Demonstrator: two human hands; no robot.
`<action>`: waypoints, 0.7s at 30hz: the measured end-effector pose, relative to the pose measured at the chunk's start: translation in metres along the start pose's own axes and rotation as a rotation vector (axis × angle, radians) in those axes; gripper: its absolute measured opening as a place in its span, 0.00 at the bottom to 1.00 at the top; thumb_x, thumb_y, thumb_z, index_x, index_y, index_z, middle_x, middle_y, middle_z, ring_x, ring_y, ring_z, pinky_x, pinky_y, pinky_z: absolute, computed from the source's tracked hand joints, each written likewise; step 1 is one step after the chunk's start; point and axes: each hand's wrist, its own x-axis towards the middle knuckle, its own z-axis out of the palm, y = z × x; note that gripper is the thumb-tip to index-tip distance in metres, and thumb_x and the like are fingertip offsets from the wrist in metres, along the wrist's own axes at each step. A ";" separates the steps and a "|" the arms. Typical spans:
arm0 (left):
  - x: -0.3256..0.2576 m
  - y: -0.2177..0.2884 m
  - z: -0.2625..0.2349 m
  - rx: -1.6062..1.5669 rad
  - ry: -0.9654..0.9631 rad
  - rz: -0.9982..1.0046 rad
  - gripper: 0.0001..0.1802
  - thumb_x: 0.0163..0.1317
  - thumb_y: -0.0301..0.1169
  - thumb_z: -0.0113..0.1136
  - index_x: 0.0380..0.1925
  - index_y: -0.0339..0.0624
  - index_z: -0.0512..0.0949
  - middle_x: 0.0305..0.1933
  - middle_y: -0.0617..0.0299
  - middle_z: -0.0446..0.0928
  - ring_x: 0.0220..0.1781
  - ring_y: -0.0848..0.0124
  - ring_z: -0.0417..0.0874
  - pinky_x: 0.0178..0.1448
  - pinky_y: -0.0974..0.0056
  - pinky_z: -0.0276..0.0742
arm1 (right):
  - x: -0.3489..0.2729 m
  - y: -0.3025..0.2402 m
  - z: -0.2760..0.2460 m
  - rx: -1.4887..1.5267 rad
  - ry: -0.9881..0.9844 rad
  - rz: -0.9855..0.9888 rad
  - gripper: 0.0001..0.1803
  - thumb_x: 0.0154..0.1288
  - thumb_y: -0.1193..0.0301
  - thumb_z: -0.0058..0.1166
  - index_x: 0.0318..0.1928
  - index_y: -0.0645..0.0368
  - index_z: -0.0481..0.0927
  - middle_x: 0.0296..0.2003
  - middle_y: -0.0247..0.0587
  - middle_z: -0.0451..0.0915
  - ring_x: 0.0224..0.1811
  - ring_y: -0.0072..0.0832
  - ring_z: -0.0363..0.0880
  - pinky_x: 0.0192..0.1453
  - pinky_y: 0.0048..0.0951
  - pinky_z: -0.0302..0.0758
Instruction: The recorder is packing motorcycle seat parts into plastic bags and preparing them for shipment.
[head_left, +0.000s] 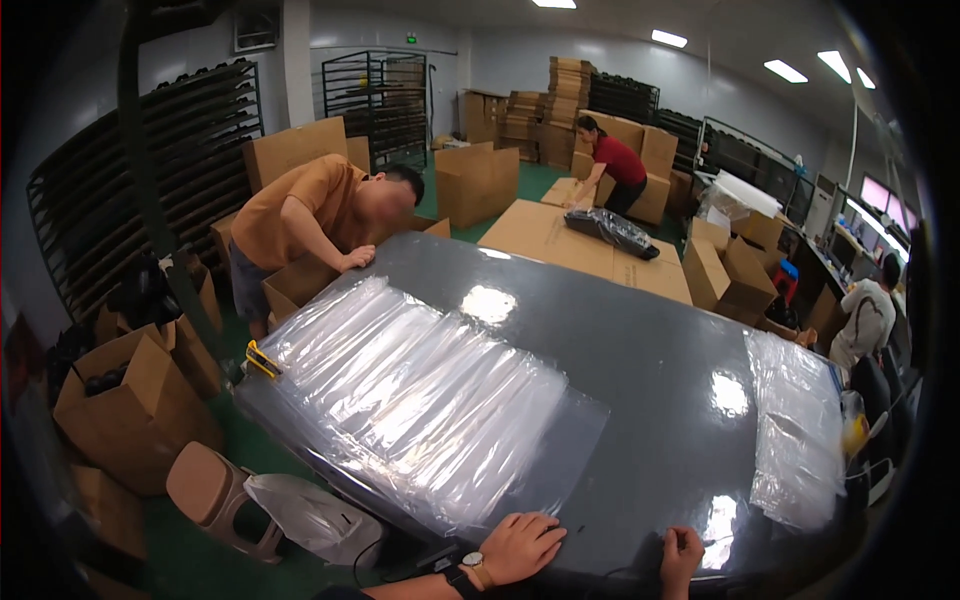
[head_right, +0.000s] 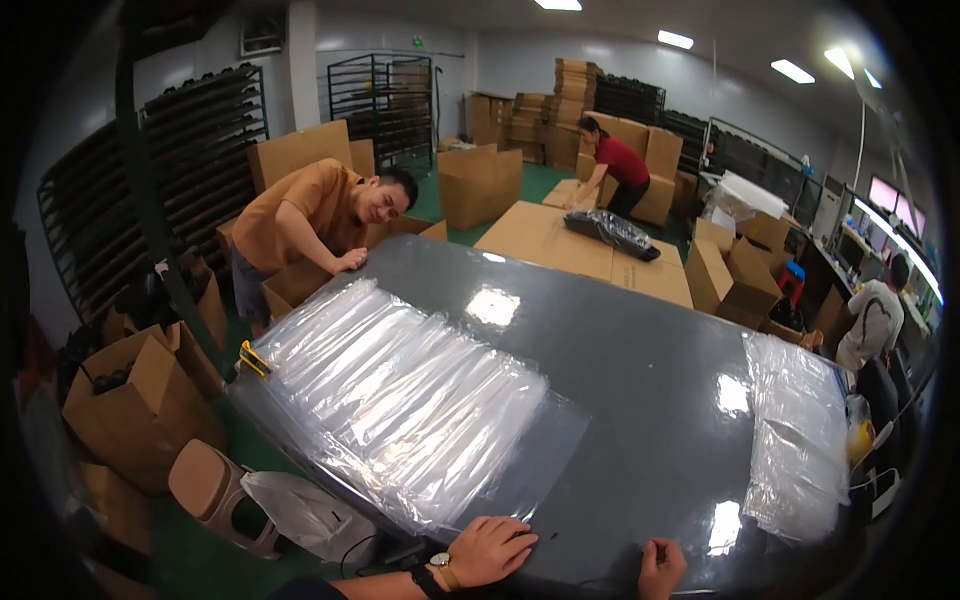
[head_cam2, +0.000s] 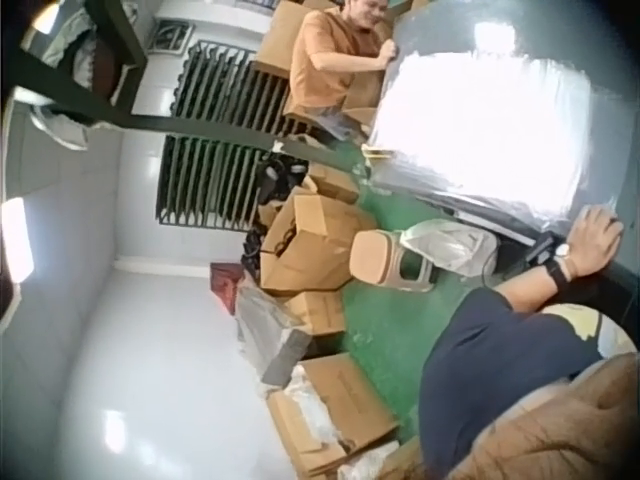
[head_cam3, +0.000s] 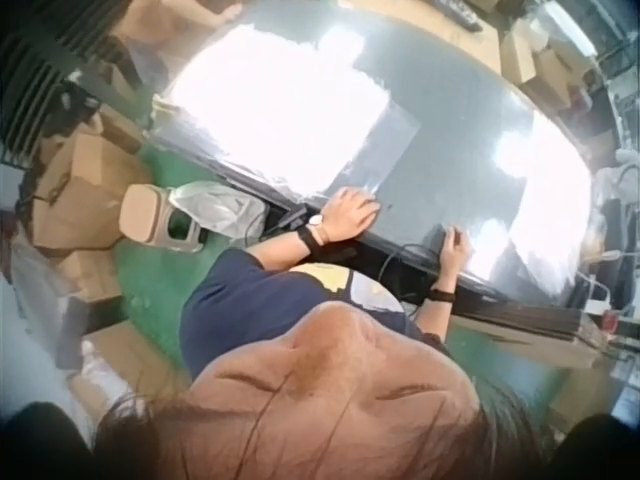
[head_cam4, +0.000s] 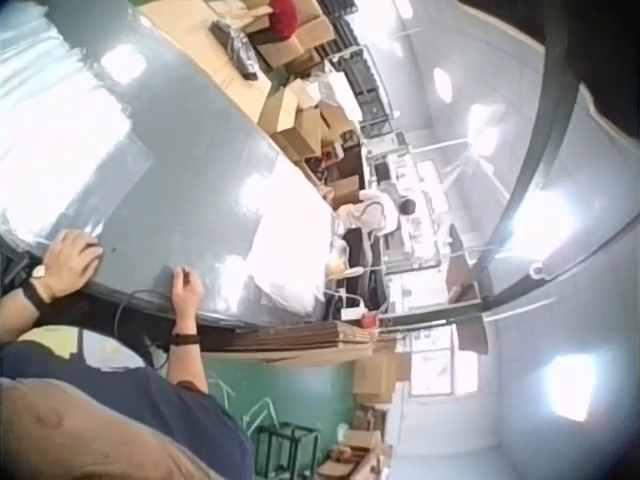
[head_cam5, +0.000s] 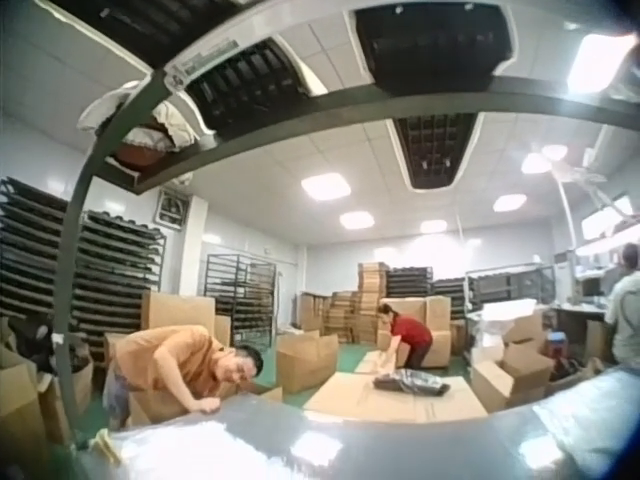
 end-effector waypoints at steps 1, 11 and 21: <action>0.003 -0.001 0.000 0.008 0.000 0.014 0.12 0.58 0.34 0.63 0.42 0.49 0.80 0.46 0.67 0.78 0.51 0.68 0.79 0.53 0.63 0.71 | 0.000 -0.006 -0.001 0.021 0.025 -0.008 0.04 0.65 0.77 0.56 0.33 0.65 0.78 0.22 0.34 0.78 0.24 0.18 0.76 0.31 0.20 0.73; 0.003 0.011 -0.007 0.036 0.032 -0.026 0.11 0.57 0.34 0.62 0.40 0.47 0.80 0.45 0.59 0.77 0.50 0.58 0.77 0.55 0.54 0.70 | -0.001 -0.040 0.002 0.077 -0.003 0.047 0.03 0.61 0.77 0.60 0.34 0.66 0.82 0.26 0.37 0.82 0.28 0.19 0.81 0.34 0.21 0.77; 0.007 0.007 -0.003 0.093 0.011 0.035 0.12 0.53 0.34 0.65 0.40 0.53 0.82 0.44 0.70 0.78 0.47 0.69 0.79 0.49 0.63 0.69 | -0.003 -0.032 -0.003 0.078 0.005 0.040 0.03 0.61 0.78 0.59 0.33 0.66 0.82 0.26 0.37 0.82 0.28 0.20 0.81 0.33 0.21 0.77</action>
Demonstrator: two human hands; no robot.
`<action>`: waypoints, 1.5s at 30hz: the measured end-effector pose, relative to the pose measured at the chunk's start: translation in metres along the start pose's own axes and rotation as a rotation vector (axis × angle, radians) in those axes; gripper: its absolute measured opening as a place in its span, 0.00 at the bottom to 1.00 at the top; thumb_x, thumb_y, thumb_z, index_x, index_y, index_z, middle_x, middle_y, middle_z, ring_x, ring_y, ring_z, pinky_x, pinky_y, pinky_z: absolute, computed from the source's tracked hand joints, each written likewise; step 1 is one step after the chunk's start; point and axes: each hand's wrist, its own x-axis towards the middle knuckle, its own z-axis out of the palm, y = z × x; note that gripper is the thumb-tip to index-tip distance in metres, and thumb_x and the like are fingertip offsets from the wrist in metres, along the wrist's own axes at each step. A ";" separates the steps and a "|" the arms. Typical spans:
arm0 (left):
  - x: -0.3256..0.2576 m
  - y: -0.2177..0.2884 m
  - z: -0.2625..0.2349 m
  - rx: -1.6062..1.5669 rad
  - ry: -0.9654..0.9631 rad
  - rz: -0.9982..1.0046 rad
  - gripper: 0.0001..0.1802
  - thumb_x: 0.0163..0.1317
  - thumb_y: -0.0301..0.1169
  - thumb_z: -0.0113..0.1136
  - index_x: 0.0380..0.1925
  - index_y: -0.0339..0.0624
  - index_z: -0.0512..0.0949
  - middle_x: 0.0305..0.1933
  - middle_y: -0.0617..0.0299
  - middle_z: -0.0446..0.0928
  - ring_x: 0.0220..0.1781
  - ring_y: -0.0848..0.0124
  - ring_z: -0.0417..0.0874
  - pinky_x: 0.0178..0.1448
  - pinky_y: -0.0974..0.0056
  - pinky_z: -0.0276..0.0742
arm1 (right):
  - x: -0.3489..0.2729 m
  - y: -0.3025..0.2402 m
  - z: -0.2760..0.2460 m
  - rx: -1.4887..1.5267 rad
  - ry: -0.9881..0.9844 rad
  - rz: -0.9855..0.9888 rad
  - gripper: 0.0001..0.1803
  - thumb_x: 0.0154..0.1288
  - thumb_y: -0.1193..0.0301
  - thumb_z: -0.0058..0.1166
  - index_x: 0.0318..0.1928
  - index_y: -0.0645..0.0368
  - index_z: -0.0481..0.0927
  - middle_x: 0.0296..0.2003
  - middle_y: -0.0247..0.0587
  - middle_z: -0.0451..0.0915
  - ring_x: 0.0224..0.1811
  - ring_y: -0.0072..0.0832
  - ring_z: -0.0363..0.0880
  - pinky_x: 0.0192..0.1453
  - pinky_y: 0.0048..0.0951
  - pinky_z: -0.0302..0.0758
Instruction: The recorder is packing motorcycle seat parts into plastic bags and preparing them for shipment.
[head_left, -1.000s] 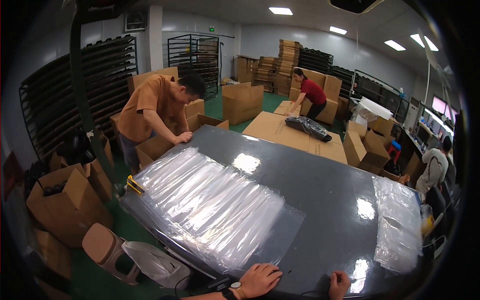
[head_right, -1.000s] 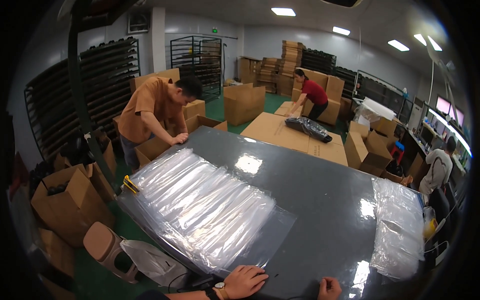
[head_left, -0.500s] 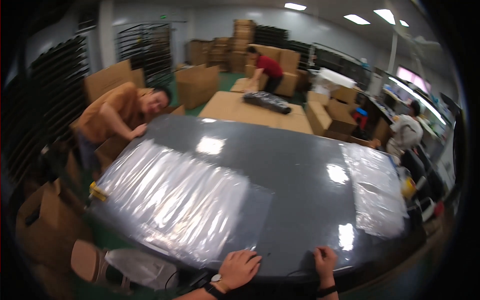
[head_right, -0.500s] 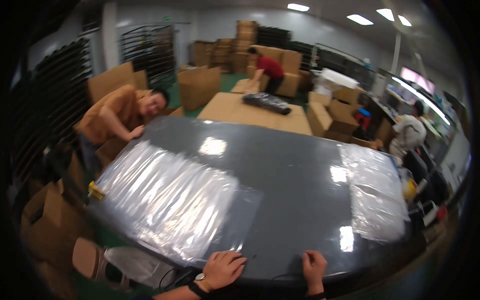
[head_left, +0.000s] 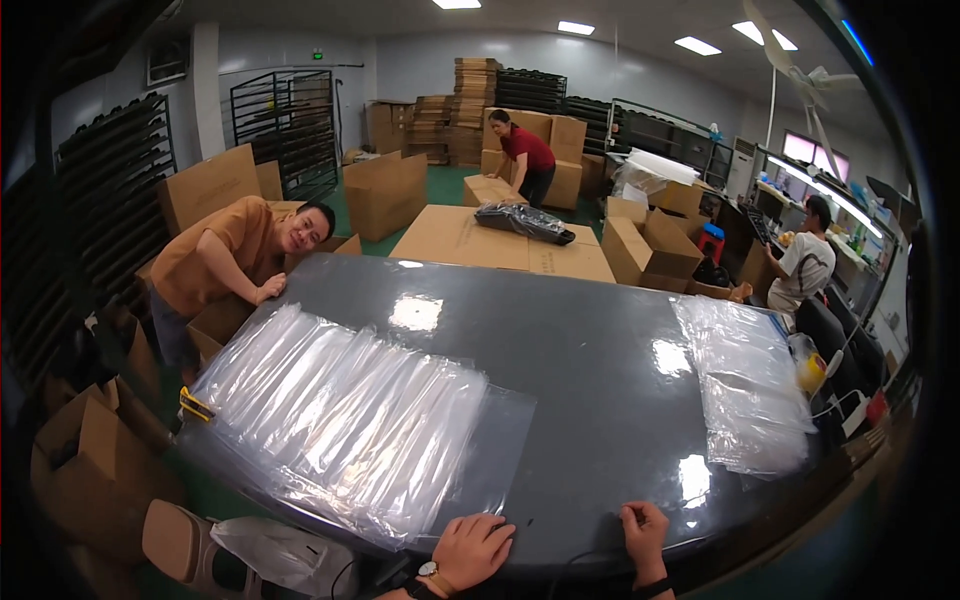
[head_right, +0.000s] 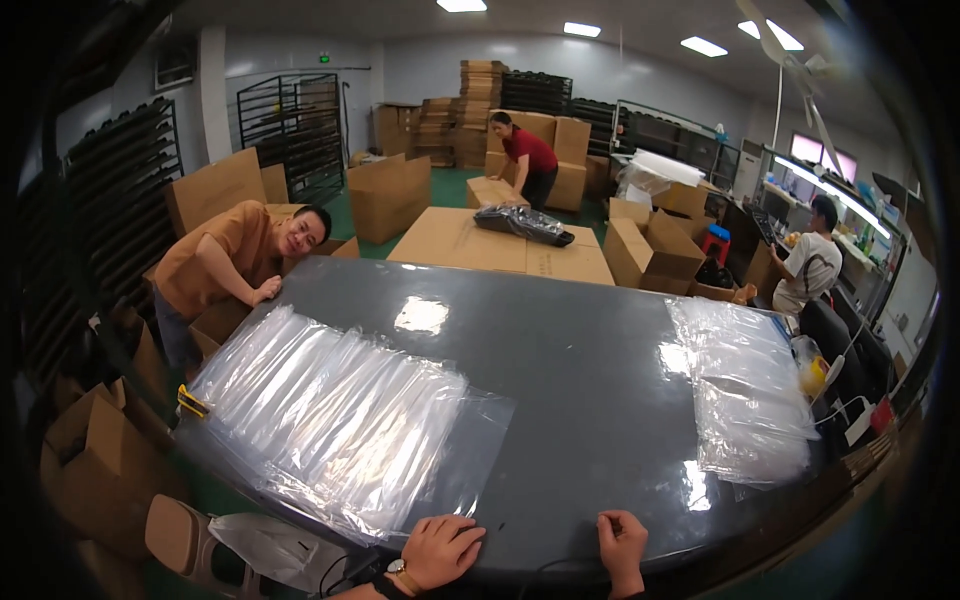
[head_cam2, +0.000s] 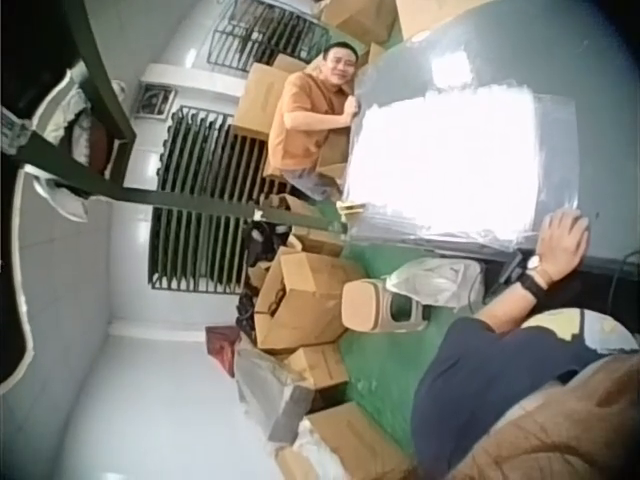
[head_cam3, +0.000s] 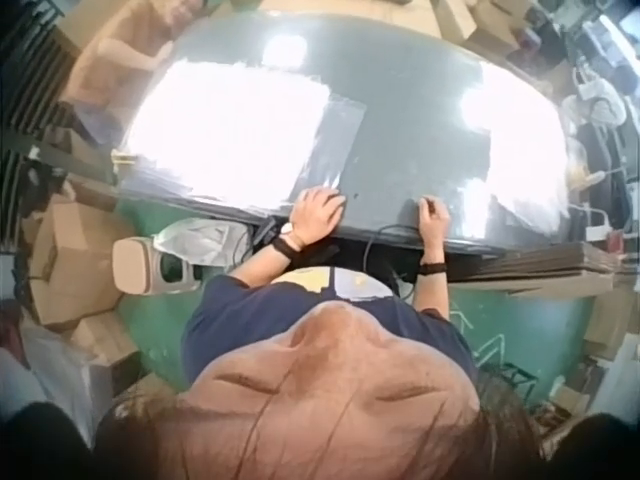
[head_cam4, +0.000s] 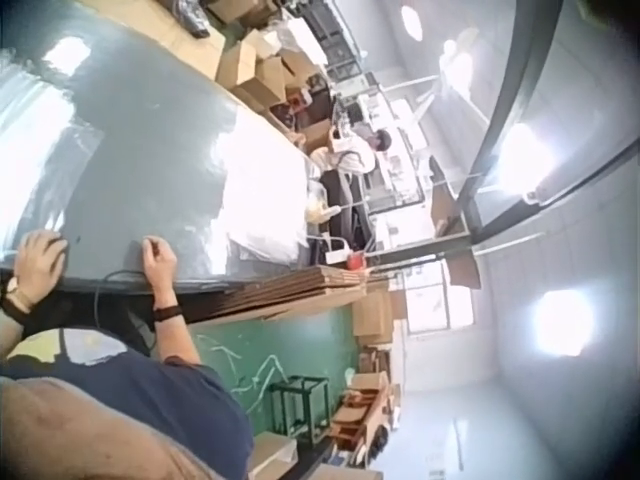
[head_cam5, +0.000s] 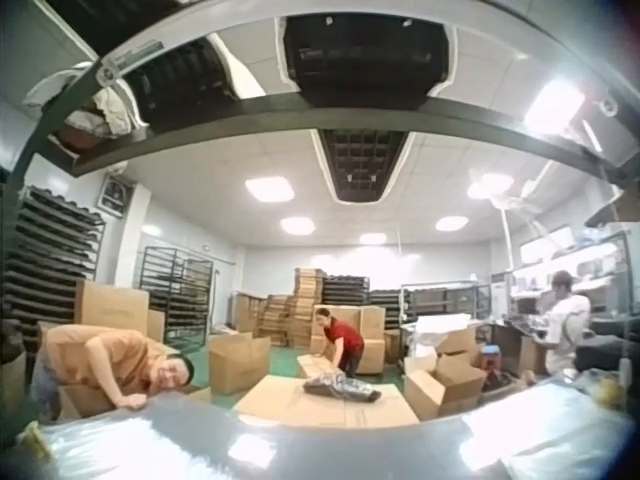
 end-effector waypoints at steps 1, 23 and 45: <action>-0.002 -0.002 0.002 -0.009 0.009 0.009 0.12 0.53 0.34 0.66 0.40 0.53 0.82 0.44 0.70 0.78 0.47 0.69 0.79 0.49 0.63 0.69 | 0.000 0.001 0.000 0.009 0.001 0.000 0.03 0.61 0.78 0.59 0.33 0.66 0.82 0.26 0.37 0.82 0.27 0.20 0.81 0.33 0.20 0.77; 0.005 0.006 0.000 -0.006 -0.034 0.014 0.13 0.52 0.33 0.66 0.40 0.53 0.82 0.44 0.70 0.78 0.48 0.68 0.79 0.50 0.62 0.69 | 0.000 0.001 0.004 -0.019 0.020 0.011 0.03 0.60 0.77 0.60 0.33 0.65 0.82 0.25 0.38 0.81 0.25 0.21 0.80 0.31 0.22 0.76; -0.007 0.002 0.008 -0.040 -0.027 -0.032 0.12 0.57 0.34 0.62 0.42 0.48 0.80 0.47 0.60 0.77 0.51 0.58 0.76 0.53 0.54 0.70 | 0.000 -0.002 0.005 0.017 0.014 0.026 0.03 0.60 0.77 0.60 0.33 0.65 0.83 0.25 0.38 0.82 0.26 0.19 0.80 0.31 0.22 0.76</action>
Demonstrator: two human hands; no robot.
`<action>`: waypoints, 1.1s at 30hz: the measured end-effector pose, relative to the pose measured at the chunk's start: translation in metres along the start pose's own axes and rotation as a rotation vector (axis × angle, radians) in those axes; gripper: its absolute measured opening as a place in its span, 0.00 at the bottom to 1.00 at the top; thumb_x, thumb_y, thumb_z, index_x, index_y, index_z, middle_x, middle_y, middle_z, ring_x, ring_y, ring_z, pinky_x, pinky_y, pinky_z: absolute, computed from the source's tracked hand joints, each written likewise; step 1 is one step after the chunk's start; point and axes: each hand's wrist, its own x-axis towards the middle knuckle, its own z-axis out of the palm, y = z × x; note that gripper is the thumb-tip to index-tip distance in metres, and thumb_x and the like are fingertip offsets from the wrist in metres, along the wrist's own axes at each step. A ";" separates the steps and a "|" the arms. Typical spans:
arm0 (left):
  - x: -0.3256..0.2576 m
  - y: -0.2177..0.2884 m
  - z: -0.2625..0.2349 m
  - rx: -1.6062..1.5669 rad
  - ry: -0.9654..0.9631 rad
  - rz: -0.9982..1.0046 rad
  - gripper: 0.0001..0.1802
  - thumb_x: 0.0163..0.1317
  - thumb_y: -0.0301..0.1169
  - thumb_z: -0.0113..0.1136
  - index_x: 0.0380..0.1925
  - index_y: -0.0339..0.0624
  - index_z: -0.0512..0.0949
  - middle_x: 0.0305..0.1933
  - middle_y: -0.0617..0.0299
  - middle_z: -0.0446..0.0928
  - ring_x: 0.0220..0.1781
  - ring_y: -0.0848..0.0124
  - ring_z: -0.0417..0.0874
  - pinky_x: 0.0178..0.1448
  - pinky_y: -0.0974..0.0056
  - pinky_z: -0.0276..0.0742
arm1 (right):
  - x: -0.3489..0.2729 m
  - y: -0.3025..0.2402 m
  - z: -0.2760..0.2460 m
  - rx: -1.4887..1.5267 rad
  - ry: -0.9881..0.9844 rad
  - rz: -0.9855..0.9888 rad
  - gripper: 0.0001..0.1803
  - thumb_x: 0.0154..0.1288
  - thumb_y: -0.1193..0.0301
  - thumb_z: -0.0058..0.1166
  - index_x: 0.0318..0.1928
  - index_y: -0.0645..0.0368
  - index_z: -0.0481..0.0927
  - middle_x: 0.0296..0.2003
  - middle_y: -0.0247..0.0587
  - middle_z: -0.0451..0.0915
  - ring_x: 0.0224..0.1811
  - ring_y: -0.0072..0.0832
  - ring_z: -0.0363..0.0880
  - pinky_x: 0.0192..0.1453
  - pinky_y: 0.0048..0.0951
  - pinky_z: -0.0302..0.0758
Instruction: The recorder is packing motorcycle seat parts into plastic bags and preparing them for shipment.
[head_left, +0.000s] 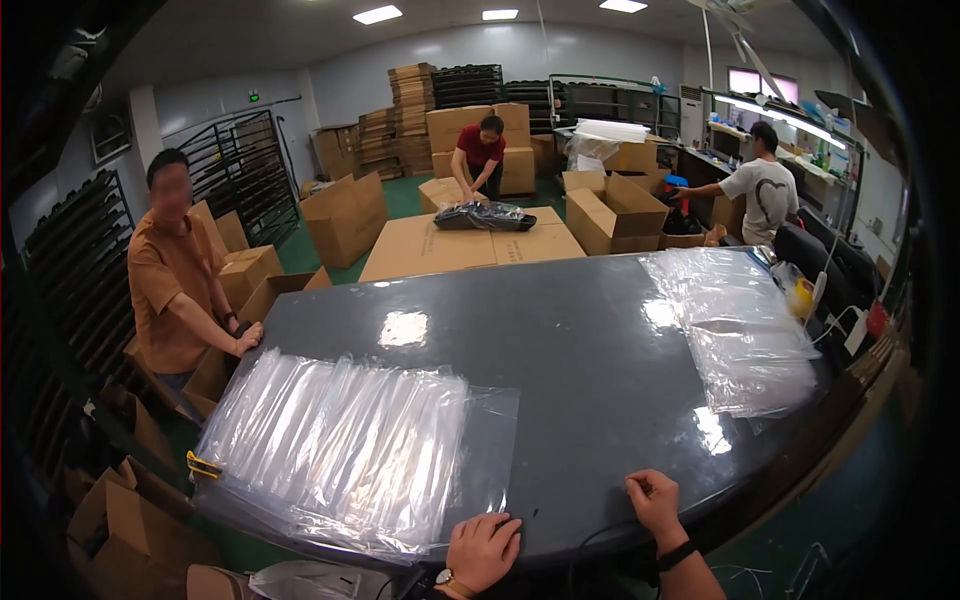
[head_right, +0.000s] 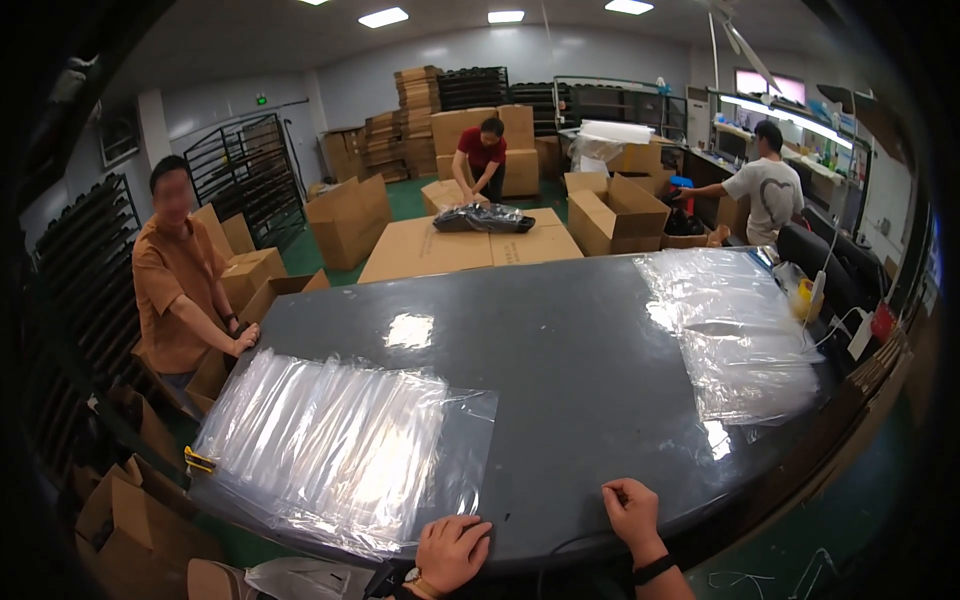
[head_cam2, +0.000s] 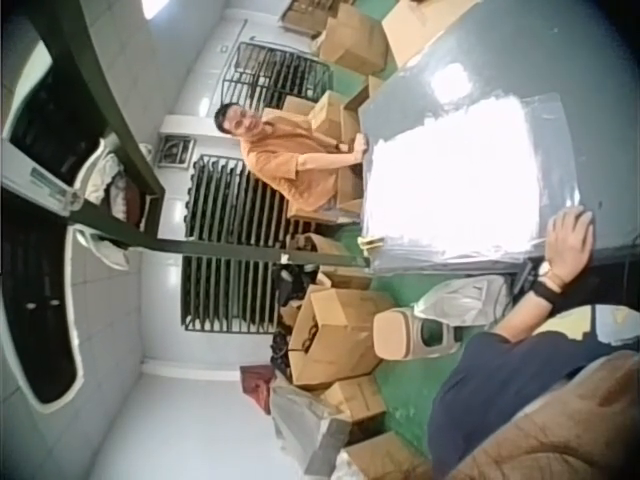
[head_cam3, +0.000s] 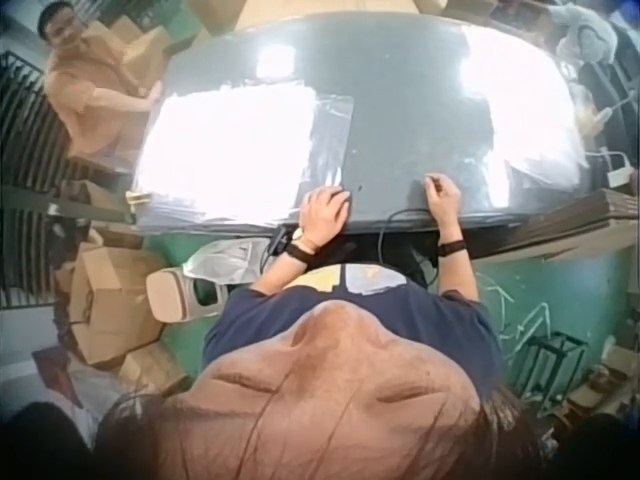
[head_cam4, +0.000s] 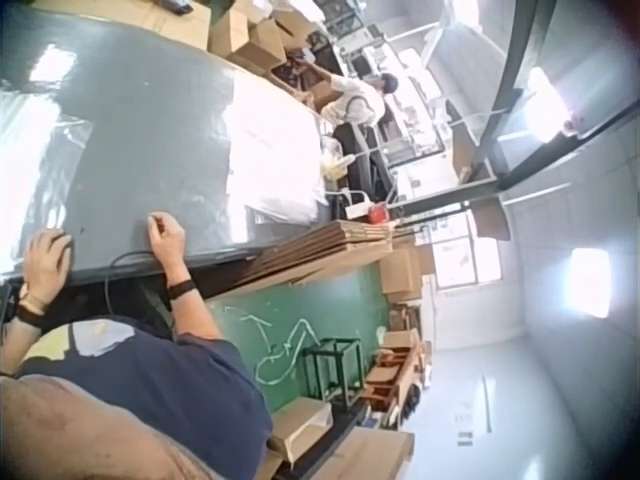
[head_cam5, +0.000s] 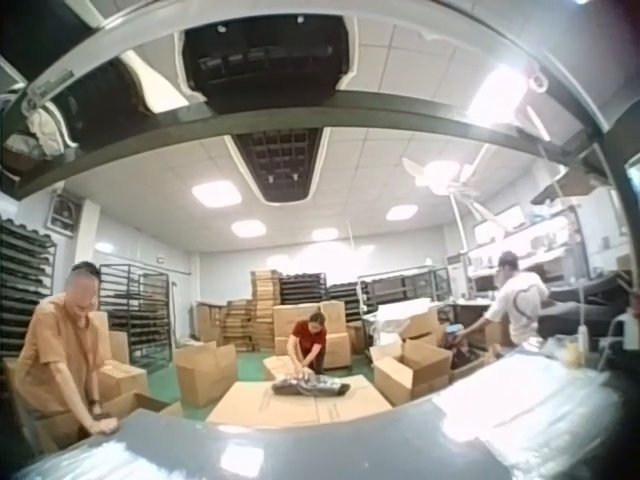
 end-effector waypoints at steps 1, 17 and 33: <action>0.000 0.000 0.000 0.004 0.003 0.001 0.12 0.57 0.34 0.62 0.42 0.48 0.80 0.46 0.60 0.77 0.51 0.58 0.76 0.53 0.54 0.70 | 0.000 0.000 0.000 -0.001 -0.001 0.000 0.03 0.60 0.77 0.60 0.33 0.65 0.82 0.25 0.38 0.82 0.26 0.20 0.80 0.31 0.22 0.76; -0.001 0.002 0.001 0.012 -0.004 0.000 0.13 0.56 0.34 0.62 0.42 0.49 0.81 0.47 0.60 0.77 0.50 0.59 0.76 0.53 0.55 0.69 | -0.001 -0.004 -0.001 -0.013 0.009 -0.019 0.04 0.59 0.76 0.61 0.33 0.65 0.83 0.25 0.40 0.82 0.25 0.22 0.80 0.31 0.23 0.77; 0.004 0.000 -0.004 0.023 -0.005 0.017 0.13 0.55 0.34 0.64 0.42 0.51 0.81 0.45 0.65 0.78 0.49 0.64 0.78 0.51 0.59 0.70 | 0.000 -0.006 0.000 -0.049 0.010 -0.036 0.03 0.59 0.76 0.61 0.33 0.64 0.83 0.25 0.40 0.82 0.25 0.24 0.81 0.31 0.24 0.76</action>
